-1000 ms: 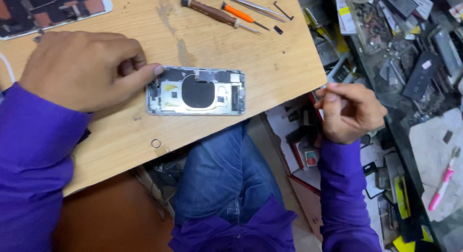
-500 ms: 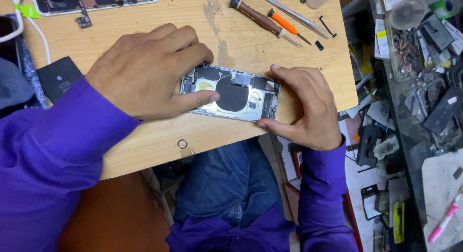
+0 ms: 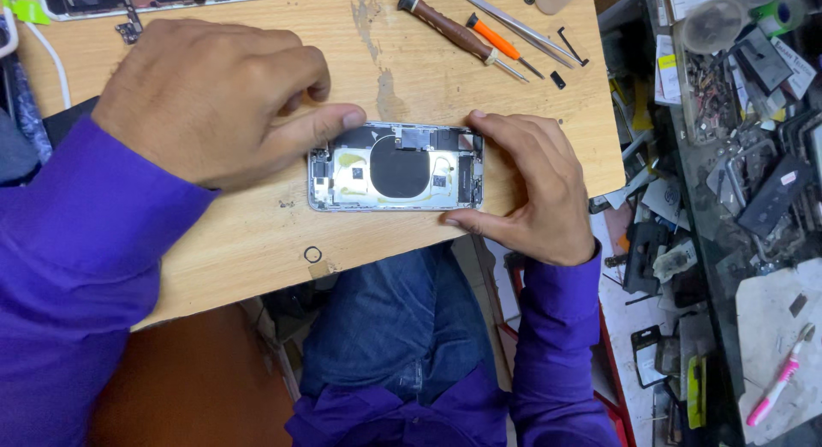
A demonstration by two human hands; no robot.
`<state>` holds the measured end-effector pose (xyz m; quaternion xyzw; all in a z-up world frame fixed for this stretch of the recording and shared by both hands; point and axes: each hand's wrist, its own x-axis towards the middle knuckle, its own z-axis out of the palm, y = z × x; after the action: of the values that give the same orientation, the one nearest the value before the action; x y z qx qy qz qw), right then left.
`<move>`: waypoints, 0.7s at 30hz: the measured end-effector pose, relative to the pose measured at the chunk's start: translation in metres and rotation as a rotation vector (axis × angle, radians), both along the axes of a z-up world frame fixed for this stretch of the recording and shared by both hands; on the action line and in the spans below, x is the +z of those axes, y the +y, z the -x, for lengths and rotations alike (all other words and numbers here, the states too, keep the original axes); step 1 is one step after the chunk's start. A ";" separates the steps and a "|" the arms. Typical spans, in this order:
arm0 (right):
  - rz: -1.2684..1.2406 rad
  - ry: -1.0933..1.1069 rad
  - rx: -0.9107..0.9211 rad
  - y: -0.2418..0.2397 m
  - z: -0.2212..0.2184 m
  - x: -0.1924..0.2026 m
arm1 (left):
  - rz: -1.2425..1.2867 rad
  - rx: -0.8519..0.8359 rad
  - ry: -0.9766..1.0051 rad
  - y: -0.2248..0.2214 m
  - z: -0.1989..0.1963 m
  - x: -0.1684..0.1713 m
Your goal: The person disassembles a smartphone by removing screws and prying open the casing. They disconnect and remove the battery, then continue unscrewing internal components to expose the motherboard and other parts.
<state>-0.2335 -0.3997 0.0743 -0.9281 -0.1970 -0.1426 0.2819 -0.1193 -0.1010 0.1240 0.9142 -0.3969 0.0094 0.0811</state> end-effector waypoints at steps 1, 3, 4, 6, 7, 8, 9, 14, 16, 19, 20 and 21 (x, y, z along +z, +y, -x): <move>-0.033 -0.004 0.006 -0.002 0.001 -0.002 | -0.020 0.036 0.005 0.002 0.000 0.002; -0.156 -0.018 0.000 -0.005 0.005 -0.006 | -0.006 0.052 -0.053 0.005 0.004 0.005; -0.245 -0.030 -0.012 -0.006 0.006 -0.008 | 0.002 0.059 -0.082 0.006 0.005 0.006; -0.414 -0.013 -0.073 -0.009 0.005 -0.007 | -0.017 0.074 0.001 0.002 0.004 0.004; -0.494 0.017 -0.122 -0.010 0.003 -0.005 | -0.026 0.081 0.041 0.000 0.003 0.004; -0.573 0.048 -0.172 -0.012 -0.001 -0.002 | -0.022 0.052 0.041 -0.001 0.003 0.002; -0.471 0.019 -0.184 -0.016 -0.007 0.002 | -0.019 0.024 0.041 -0.003 0.002 0.001; -0.038 -0.122 -0.100 -0.027 -0.056 0.029 | -0.097 0.045 0.096 -0.002 0.005 -0.005; 0.047 -0.129 -0.008 -0.022 -0.079 0.036 | -0.011 0.001 0.030 -0.002 0.002 -0.005; 0.266 -0.207 0.096 -0.011 -0.115 0.041 | 0.130 -0.007 -0.135 0.009 -0.003 -0.003; 0.353 -0.246 0.122 -0.007 -0.125 0.041 | 0.238 -0.007 -0.220 0.015 -0.004 -0.002; 0.388 -0.265 0.143 -0.003 -0.134 0.039 | 0.335 -0.005 -0.294 0.021 -0.008 0.000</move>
<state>-0.0998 -0.4028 0.1132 -0.9218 -0.3210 -0.2022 0.0795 -0.1115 -0.0796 0.1242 0.8757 -0.3997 0.2081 0.1733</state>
